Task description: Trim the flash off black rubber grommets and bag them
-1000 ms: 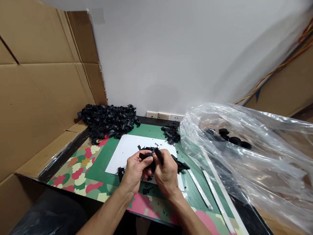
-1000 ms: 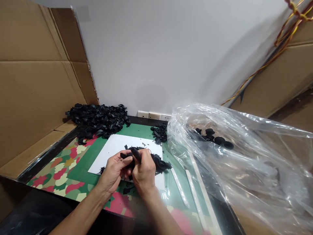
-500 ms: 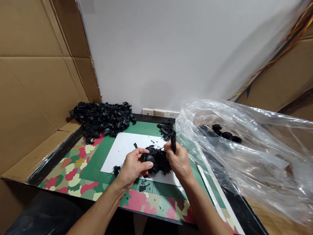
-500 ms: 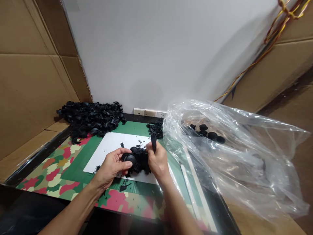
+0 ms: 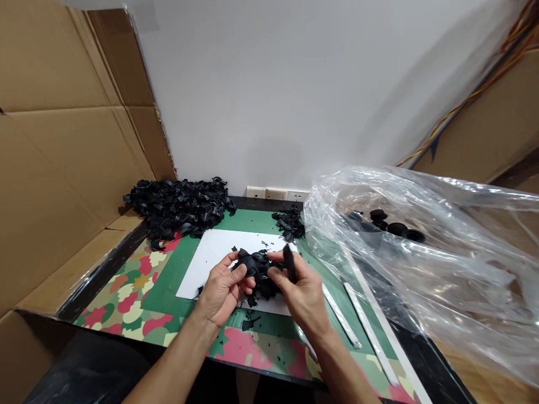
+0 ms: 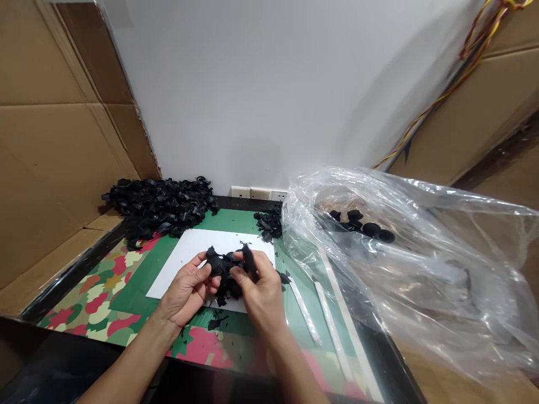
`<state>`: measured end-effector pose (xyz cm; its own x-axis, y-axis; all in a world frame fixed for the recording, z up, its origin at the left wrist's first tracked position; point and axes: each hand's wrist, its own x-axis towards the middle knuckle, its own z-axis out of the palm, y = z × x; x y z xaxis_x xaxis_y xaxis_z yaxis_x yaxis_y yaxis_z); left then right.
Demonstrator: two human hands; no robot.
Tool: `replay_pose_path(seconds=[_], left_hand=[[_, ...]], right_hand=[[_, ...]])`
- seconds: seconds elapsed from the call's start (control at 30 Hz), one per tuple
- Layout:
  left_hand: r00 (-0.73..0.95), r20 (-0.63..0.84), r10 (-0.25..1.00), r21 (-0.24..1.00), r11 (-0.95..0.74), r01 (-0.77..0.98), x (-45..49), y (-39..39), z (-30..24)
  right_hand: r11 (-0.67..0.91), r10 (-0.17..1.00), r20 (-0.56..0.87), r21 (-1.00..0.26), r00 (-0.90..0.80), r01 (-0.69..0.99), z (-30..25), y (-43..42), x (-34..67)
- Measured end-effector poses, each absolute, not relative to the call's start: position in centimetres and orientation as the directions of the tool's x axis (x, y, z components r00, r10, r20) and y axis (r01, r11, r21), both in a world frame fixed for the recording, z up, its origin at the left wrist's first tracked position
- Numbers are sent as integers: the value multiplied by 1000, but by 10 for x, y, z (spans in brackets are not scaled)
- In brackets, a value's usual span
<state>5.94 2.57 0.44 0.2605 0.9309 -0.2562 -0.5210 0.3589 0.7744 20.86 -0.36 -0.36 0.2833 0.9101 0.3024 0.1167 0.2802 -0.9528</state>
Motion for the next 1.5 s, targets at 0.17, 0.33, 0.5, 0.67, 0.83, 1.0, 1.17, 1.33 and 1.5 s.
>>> replay_pose_path(seconds=[0.17, 0.33, 0.5, 0.67, 0.83, 1.0, 1.17, 1.33, 1.5], left_hand=[[307, -292, 906, 722, 419, -551, 64, 20, 10], [271, -331, 904, 751, 427, -503, 67, 20, 12], [233, -326, 916, 779, 400, -484, 71, 19, 11], [258, -272, 927, 836, 360, -413, 71, 9, 10], [164, -303, 939, 810, 345, -474, 58, 14, 9], [164, -330, 930, 780, 366, -508, 57, 18, 8], [161, -321, 933, 793, 358, -493, 60, 15, 9], [99, -281, 955, 842, 294, -452, 63, 15, 8], [7, -195, 981, 913, 184, -364, 67, 9, 12]], right_hand=[[436, 827, 486, -872, 283, 222, -7, -4, 187], [531, 743, 649, -721, 165, 445, -13, -2, 190], [513, 709, 705, -547, 34, 661, -12, 2, 188], [140, 852, 415, -768, 318, 625, -1, 32, 208], [117, 877, 360, -802, 318, 586, 6, 43, 240], [251, 929, 339, -873, 150, 418, 5, 13, 222], [463, 857, 514, -796, 33, 390, 5, -2, 201], [569, 775, 618, -591, -133, 572, 6, -4, 200], [501, 758, 621, -360, -198, 787, 0, -1, 201]])
